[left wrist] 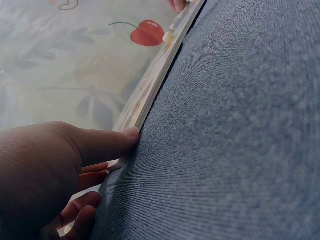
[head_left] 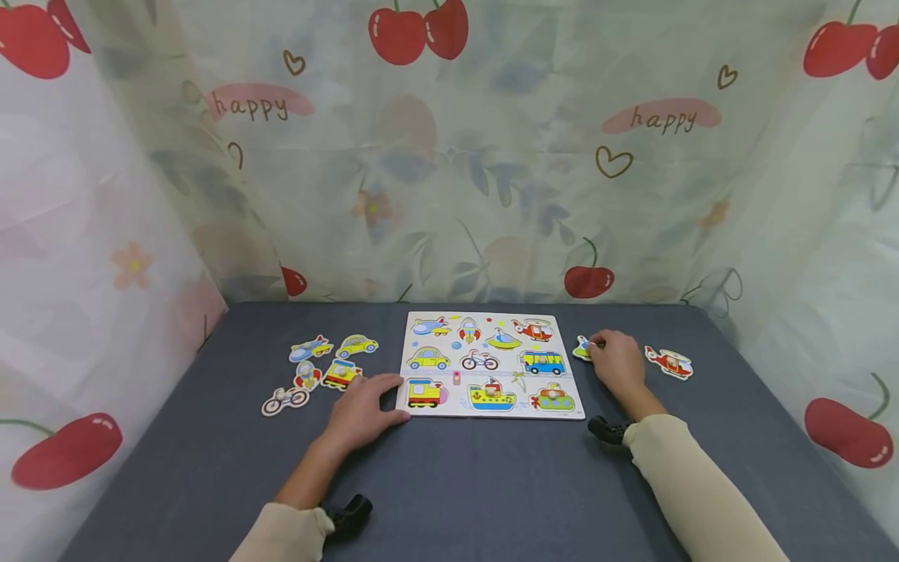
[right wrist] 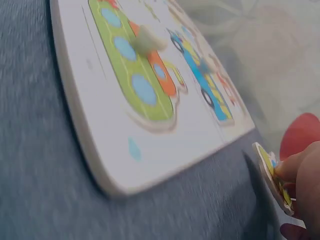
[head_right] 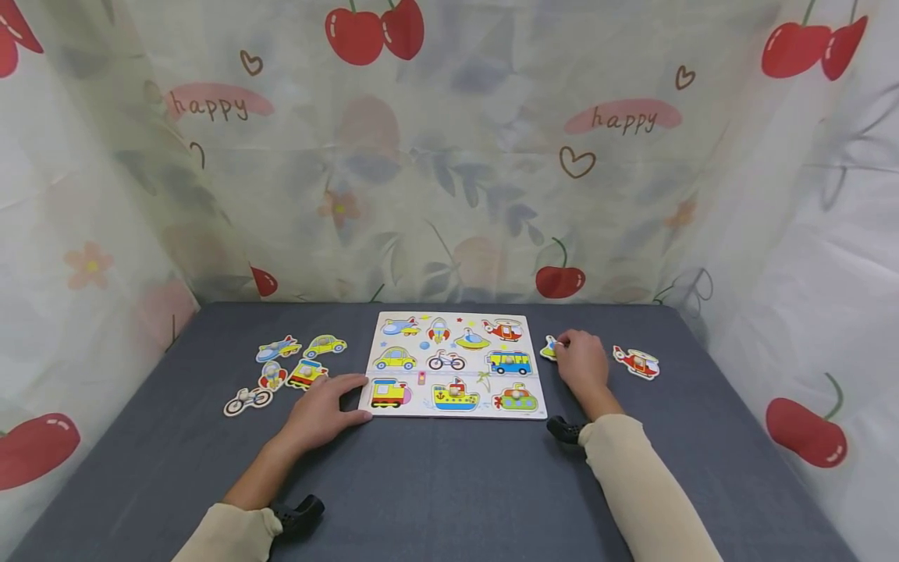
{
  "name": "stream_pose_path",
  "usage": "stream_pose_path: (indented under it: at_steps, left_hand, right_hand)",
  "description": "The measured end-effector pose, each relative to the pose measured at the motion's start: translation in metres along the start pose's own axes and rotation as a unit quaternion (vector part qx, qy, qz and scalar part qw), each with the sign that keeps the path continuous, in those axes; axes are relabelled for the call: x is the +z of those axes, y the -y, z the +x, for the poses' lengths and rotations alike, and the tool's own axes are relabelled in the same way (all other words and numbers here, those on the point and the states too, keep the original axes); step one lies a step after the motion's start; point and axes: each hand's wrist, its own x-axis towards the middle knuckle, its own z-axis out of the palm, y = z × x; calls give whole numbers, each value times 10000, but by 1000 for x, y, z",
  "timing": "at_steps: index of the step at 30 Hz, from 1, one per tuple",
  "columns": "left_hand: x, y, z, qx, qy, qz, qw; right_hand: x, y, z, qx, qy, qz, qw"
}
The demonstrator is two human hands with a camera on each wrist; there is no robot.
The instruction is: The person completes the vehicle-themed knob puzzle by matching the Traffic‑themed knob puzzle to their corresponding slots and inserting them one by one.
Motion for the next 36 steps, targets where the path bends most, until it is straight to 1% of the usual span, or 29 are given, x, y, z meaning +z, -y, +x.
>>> stream_pose_path:
  at_steps: [6,13,18,23,26,36]
  left_hand:
    - [0,0,0,-4,13,-3,10000]
    - [0,-1,0,33,13,-19,10000]
    - [0,-1,0,44,15,-1,10000]
    - [0,-1,-1,43,-9,-11,10000]
    - [1,1,-1,20,-26,3,10000]
    - [1,1,0,52,-33,27,10000]
  right_hand:
    - [9,14,3,84,-31,193,9998]
    - [20,25,4,304,63,440,9986]
    - [26,34,5,312,33,628,9975]
    - [31,44,6,294,100,818,9962]
    - [34,49,7,222,100,834,9962]
    - [43,65,7,-9,102,559,9984]
